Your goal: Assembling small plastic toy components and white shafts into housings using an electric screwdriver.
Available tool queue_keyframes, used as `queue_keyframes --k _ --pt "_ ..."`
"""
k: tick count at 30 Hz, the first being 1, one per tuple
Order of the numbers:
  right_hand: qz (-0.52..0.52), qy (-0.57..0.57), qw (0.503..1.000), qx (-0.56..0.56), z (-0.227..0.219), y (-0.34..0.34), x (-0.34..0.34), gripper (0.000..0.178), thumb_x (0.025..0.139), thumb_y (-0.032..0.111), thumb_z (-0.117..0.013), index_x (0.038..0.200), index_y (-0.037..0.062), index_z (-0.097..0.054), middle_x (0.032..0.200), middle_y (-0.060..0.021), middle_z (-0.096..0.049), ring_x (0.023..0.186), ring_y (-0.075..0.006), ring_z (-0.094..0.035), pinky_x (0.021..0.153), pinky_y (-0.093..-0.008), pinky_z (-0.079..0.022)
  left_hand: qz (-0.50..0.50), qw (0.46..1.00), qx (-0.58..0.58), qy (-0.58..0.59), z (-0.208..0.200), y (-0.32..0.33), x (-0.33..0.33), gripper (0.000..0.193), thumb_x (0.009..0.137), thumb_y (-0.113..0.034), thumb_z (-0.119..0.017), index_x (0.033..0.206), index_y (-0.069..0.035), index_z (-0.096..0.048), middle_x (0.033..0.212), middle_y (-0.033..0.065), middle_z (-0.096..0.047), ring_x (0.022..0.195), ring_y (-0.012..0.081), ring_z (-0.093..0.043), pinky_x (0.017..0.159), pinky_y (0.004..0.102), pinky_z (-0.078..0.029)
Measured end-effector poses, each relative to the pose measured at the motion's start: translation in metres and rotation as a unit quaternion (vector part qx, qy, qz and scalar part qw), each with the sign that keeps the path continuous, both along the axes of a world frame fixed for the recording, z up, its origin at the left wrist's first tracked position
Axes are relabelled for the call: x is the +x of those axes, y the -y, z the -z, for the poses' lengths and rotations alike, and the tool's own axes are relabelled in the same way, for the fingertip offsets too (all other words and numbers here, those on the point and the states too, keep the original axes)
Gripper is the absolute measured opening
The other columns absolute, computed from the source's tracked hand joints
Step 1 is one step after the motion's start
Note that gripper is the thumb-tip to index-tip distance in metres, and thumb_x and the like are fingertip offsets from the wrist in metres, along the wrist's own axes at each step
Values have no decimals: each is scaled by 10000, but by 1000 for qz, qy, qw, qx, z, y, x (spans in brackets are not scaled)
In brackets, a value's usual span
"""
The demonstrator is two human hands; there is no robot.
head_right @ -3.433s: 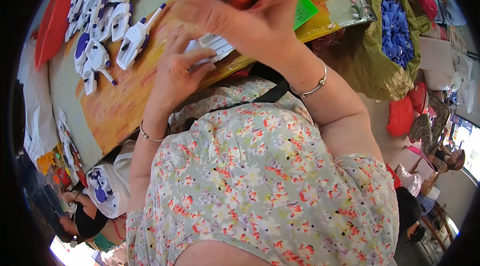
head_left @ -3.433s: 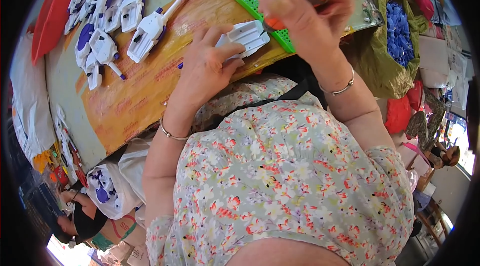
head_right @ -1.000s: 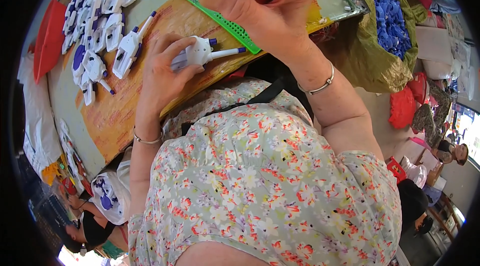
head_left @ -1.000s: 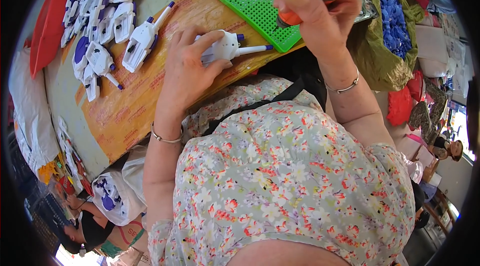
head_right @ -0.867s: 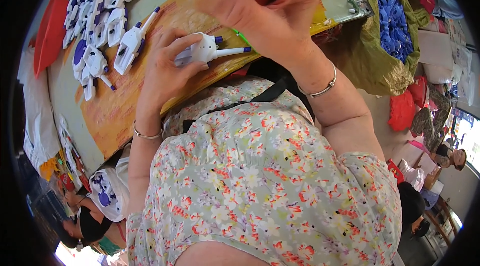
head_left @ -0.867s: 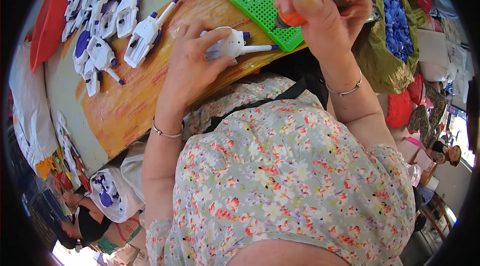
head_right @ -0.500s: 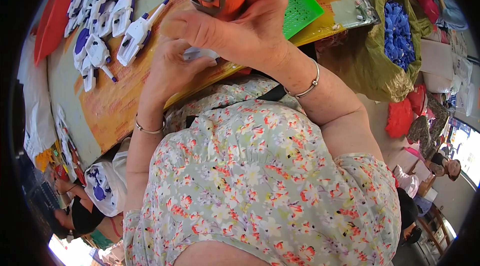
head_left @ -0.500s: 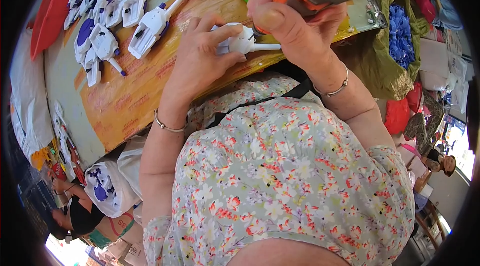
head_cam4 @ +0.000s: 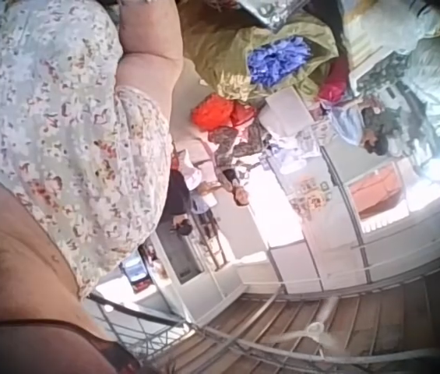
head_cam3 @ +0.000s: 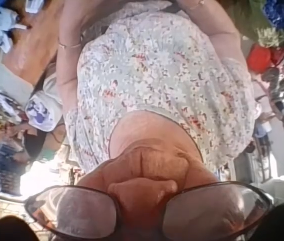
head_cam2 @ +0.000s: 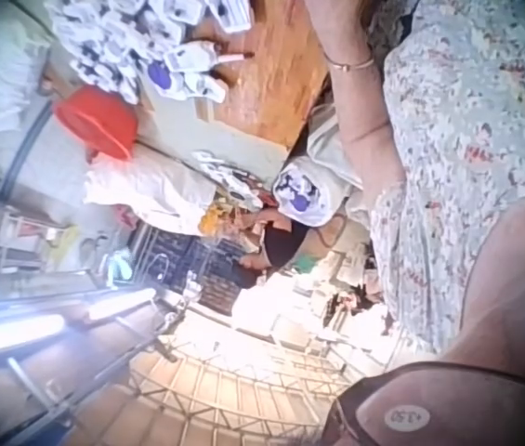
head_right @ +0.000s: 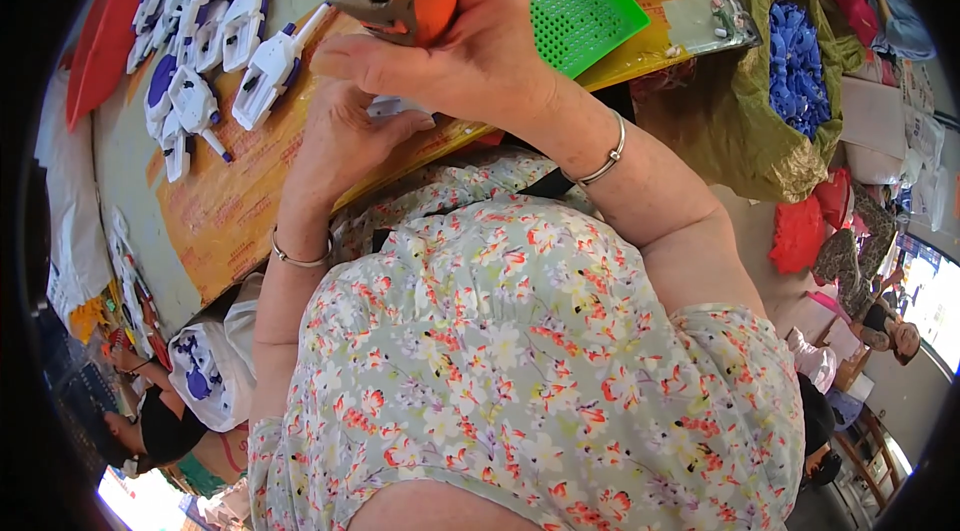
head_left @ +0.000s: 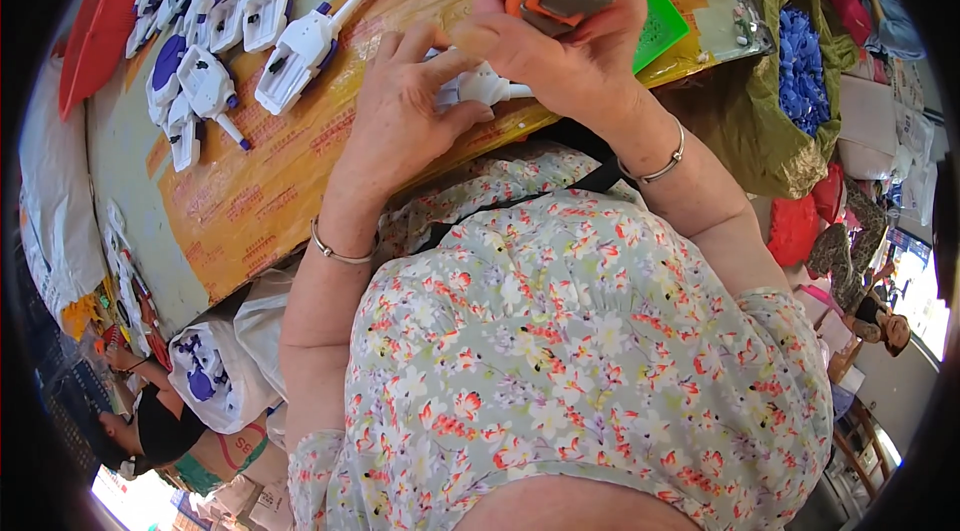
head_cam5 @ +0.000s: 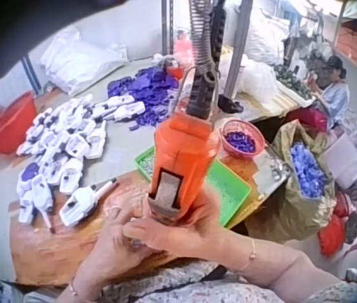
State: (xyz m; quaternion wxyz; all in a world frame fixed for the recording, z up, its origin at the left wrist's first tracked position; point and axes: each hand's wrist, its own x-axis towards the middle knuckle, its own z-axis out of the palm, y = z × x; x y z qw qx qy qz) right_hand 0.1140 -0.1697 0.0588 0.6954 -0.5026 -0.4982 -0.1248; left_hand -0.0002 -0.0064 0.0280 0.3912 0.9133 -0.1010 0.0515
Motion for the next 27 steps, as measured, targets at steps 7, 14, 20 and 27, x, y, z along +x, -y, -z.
queue_keyframes --k 7,14,20,27 --pt "59 215 975 -23 14 -2 -3 374 756 80 -902 1056 -11 -699 933 -58 -719 843 -123 -681 755 -274 -549 -5 1000 21 3 4 2 1 440 666 -160 -874 1075 -64 -745 1132 123 -610 1077 362 -556 928 469 -486" --pt "-2 -179 980 -81 -16 -1 -36 488 738 134 -910 1140 -14 -677 967 -54 -719 892 -160 -692 827 -293 -555 -23 991 108 73 6 6 1 502 674 -277 -873 1132 -121 -741 1135 113 -578 1096 350 -536 929 490 -451" --pt "-65 -314 947 -39 -15 16 -44 344 811 120 -737 1060 1 -534 805 -93 -622 688 -192 -610 669 -371 -532 -14 977 202 60 -7 -2 -21 542 693 -358 -817 1198 -191 -714 1133 149 -561 1104 367 -533 959 509 -421" --pt "-98 -228 968 43 -20 26 -35 411 783 -17 -832 1125 -19 -605 859 -63 -655 727 -120 -610 650 -251 -507 -167 949 253 -81 -22 -65 -81 558 708 -251 -817 1238 -167 -661 1134 156 -560 1076 359 -528 959 507 -436"
